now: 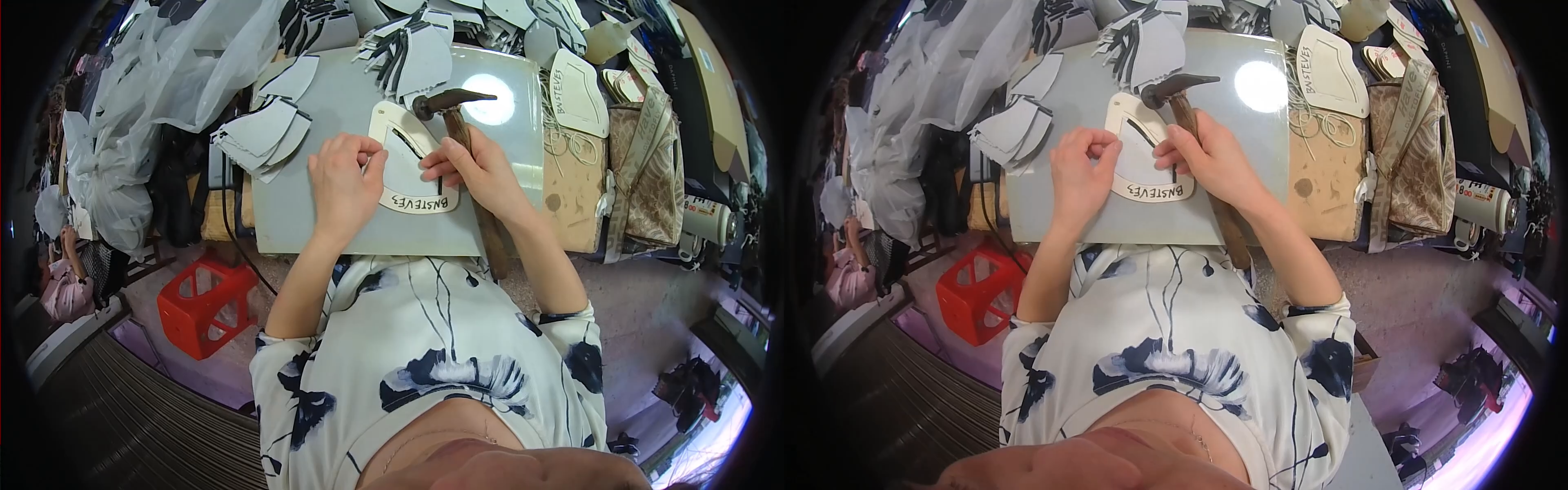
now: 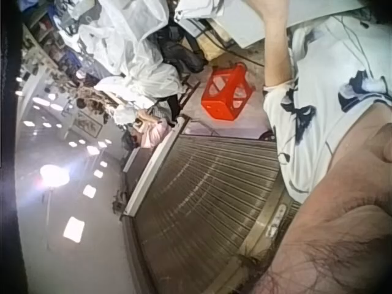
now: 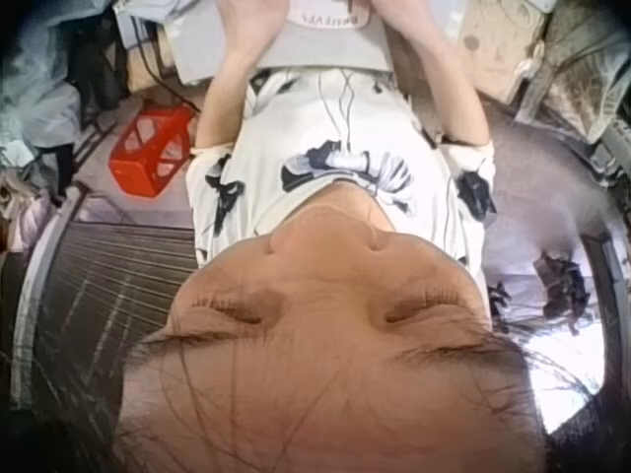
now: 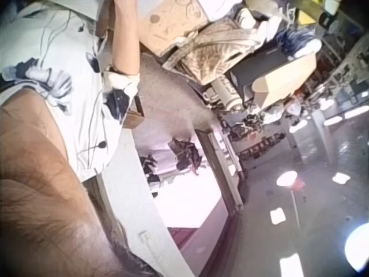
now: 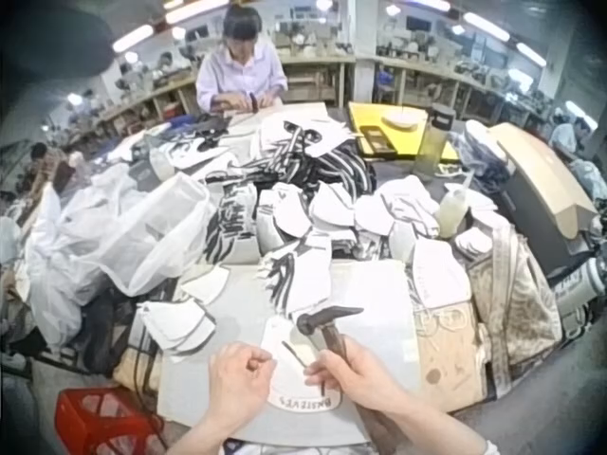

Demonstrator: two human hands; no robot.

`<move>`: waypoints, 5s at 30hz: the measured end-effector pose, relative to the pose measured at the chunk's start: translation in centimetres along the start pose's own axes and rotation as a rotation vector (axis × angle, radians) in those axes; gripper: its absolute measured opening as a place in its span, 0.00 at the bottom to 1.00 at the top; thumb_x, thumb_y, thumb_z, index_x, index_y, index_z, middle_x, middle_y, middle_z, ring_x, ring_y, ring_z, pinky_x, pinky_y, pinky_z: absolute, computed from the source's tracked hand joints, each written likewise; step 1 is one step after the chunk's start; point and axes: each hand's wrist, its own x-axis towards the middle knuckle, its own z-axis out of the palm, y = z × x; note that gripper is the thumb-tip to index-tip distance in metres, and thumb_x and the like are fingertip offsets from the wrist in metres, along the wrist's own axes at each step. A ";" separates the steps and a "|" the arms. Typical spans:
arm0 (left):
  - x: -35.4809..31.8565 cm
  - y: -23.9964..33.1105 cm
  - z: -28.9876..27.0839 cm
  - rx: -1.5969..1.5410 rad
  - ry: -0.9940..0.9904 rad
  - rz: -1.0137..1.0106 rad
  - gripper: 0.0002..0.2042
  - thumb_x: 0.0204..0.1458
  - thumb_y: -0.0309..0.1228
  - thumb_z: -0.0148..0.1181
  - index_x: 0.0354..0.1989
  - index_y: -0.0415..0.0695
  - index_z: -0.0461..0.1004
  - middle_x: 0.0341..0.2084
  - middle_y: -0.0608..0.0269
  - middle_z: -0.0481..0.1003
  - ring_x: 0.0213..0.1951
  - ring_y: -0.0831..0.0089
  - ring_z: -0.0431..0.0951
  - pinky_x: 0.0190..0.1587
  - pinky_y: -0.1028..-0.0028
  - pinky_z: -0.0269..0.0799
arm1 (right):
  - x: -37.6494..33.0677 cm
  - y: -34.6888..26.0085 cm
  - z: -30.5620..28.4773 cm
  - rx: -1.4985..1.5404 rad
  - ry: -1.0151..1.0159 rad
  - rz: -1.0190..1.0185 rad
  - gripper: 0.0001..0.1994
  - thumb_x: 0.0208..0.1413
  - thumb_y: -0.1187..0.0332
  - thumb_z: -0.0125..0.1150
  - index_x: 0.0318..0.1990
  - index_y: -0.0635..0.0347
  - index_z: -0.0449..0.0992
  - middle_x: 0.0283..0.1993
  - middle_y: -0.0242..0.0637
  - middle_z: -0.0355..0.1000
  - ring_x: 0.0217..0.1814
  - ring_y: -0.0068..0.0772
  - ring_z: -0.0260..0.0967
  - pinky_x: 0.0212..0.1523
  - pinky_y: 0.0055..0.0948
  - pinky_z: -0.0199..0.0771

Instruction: Flattening and assembling shoe components using a hammer on a work surface.

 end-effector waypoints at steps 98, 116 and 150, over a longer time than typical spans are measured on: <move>-0.9 2.0 -1.1 -1.170 0.416 -0.215 0.21 0.51 0.17 0.64 0.50 0.36 0.61 0.36 0.50 0.79 0.36 0.78 0.77 0.44 0.81 0.72 | -1.3 -1.7 1.4 -0.059 0.021 -0.078 0.12 0.53 0.70 0.66 0.38 0.58 0.66 0.30 0.30 0.72 0.26 0.15 0.70 0.16 0.15 0.62; -1.8 0.4 -2.7 -0.711 0.164 -0.179 0.11 0.59 0.30 0.60 0.25 0.40 0.70 0.15 0.75 0.68 0.17 0.91 0.64 0.18 0.85 0.54 | 0.6 -2.6 2.4 -0.010 0.004 -0.172 0.10 0.55 0.70 0.64 0.37 0.59 0.66 0.27 0.30 0.71 0.21 0.14 0.65 0.15 0.14 0.61; 10.9 3.3 3.0 0.068 0.004 0.014 0.19 0.40 0.35 0.72 0.37 0.43 0.70 0.28 0.58 0.76 0.31 0.58 0.78 0.35 0.62 0.71 | 0.4 0.4 -1.1 0.158 0.196 -0.105 0.11 0.64 0.64 0.54 0.42 0.64 0.67 0.29 0.36 0.76 0.24 0.19 0.72 0.17 0.17 0.63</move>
